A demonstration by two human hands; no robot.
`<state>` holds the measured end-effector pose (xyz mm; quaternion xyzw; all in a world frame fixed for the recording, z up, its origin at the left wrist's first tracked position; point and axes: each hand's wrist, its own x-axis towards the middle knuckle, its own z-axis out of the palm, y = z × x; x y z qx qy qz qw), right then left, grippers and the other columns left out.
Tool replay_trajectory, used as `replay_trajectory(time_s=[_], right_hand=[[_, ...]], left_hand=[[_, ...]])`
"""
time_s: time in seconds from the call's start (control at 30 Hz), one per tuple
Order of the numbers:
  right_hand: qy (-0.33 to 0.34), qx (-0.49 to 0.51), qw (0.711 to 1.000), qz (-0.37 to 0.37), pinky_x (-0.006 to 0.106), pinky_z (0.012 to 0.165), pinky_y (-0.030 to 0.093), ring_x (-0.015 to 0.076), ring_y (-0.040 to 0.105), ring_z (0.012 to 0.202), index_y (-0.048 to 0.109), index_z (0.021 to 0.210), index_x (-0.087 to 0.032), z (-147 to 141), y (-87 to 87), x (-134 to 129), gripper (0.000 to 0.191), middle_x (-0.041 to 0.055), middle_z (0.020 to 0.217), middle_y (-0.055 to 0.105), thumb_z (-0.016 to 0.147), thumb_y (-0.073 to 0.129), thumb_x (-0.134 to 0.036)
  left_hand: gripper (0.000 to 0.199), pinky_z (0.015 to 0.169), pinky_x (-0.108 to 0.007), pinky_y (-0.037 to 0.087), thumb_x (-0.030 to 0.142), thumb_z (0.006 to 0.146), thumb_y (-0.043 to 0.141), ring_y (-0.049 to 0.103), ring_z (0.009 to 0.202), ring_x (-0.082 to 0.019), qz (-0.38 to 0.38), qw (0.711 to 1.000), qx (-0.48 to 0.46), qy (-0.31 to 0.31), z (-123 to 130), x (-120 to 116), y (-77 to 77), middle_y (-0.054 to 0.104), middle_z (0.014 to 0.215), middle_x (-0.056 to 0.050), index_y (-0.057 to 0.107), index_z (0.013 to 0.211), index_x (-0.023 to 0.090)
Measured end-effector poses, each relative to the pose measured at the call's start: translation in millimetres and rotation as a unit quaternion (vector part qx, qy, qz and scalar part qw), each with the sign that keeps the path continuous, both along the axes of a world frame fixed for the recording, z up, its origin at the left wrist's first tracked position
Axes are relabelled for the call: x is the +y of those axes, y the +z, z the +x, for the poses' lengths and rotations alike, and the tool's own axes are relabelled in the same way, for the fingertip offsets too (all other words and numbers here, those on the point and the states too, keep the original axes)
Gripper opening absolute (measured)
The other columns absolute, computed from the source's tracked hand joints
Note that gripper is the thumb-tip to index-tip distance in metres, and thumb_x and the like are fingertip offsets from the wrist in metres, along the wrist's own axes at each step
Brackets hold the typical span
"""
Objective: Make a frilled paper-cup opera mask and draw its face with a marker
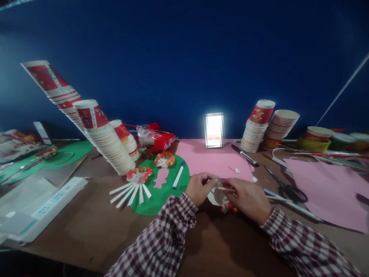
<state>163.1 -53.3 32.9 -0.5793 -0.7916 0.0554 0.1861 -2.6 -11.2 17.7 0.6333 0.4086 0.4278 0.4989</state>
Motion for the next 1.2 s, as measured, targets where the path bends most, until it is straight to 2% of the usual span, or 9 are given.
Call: replay_trajectory(time_s=[0.13, 0.4, 0.63, 0.8, 0.93, 1.2], right_hand=[[0.005, 0.007, 1.000, 0.006, 0.025, 0.070, 0.038, 0.0172, 0.057, 0.085, 0.057, 0.100, -0.024, -2, 1.4, -1, 0.027, 0.0009, 0.093, 0.064, 0.074, 0.050, -0.021], [0.015, 0.023, 1.000, 0.010, 0.025, 0.070, 0.037, 0.0170, 0.055, 0.084, 0.058, 0.097, -0.024, -4, 0.4, 1, 0.025, 0.0007, 0.092, 0.064, 0.073, 0.049, -0.020], [0.021, 0.022, 1.000, 0.002, 0.024, 0.065, 0.035, 0.0157, 0.054, 0.080, 0.057, 0.087, -0.022, -6, 3.8, -1, 0.019, 0.0000, 0.086, 0.062, 0.071, 0.048, -0.018], [0.022, 0.029, 0.999, 0.000, 0.024, 0.064, 0.035, 0.0161, 0.054, 0.078, 0.055, 0.086, -0.023, -7, 5.8, -2, 0.017, -0.0007, 0.084, 0.061, 0.070, 0.049, -0.019], [0.038, 0.038, 0.999, 0.000, 0.025, 0.065, 0.036, 0.0167, 0.053, 0.079, 0.055, 0.087, -0.022, -7, 6.6, -2, 0.018, 0.0006, 0.085, 0.061, 0.071, 0.049, -0.019], [0.077, 0.040, 0.996, 0.004, 0.026, 0.067, 0.037, 0.0161, 0.052, 0.079, 0.056, 0.082, -0.021, -9, 10.6, -3, 0.011, 0.0005, 0.084, 0.060, 0.072, 0.051, -0.018]], left_hand=[[0.019, 0.060, -0.022, 0.041, 0.028, 0.070, 0.057, 0.050, 0.061, -0.011, 0.000, 0.999, 0.008, 0.032, -1, 1, -0.3, 0.060, 0.066, -0.004, 0.063, 0.073, 0.010], [0.022, 0.053, -0.020, 0.037, 0.032, 0.069, 0.057, 0.046, 0.055, -0.009, -0.027, 0.998, -0.005, 0.055, -1, 3, -2.3, 0.056, 0.060, -0.001, 0.062, 0.069, 0.011], [0.023, 0.055, -0.021, 0.038, 0.034, 0.067, 0.058, 0.047, 0.056, -0.010, -0.053, 0.996, 0.015, 0.069, -4, 6, -5.1, 0.056, 0.057, 0.000, 0.061, 0.064, 0.011], [0.025, 0.057, -0.022, 0.040, 0.036, 0.066, 0.059, 0.050, 0.056, -0.011, -0.066, 0.995, 0.023, 0.074, -4, 10, -13.6, 0.059, 0.058, 0.000, 0.063, 0.065, 0.011], [0.025, 0.059, -0.023, 0.042, 0.035, 0.067, 0.057, 0.053, 0.059, -0.012, -0.062, 0.991, 0.035, 0.116, -4, 12, -20.7, 0.061, 0.059, -0.002, 0.065, 0.066, 0.011], [0.025, 0.054, -0.022, 0.040, 0.034, 0.067, 0.058, 0.052, 0.057, -0.012, -0.078, 0.985, 0.043, 0.146, -5, 9, -15.2, 0.062, 0.059, -0.003, 0.065, 0.065, 0.010]])
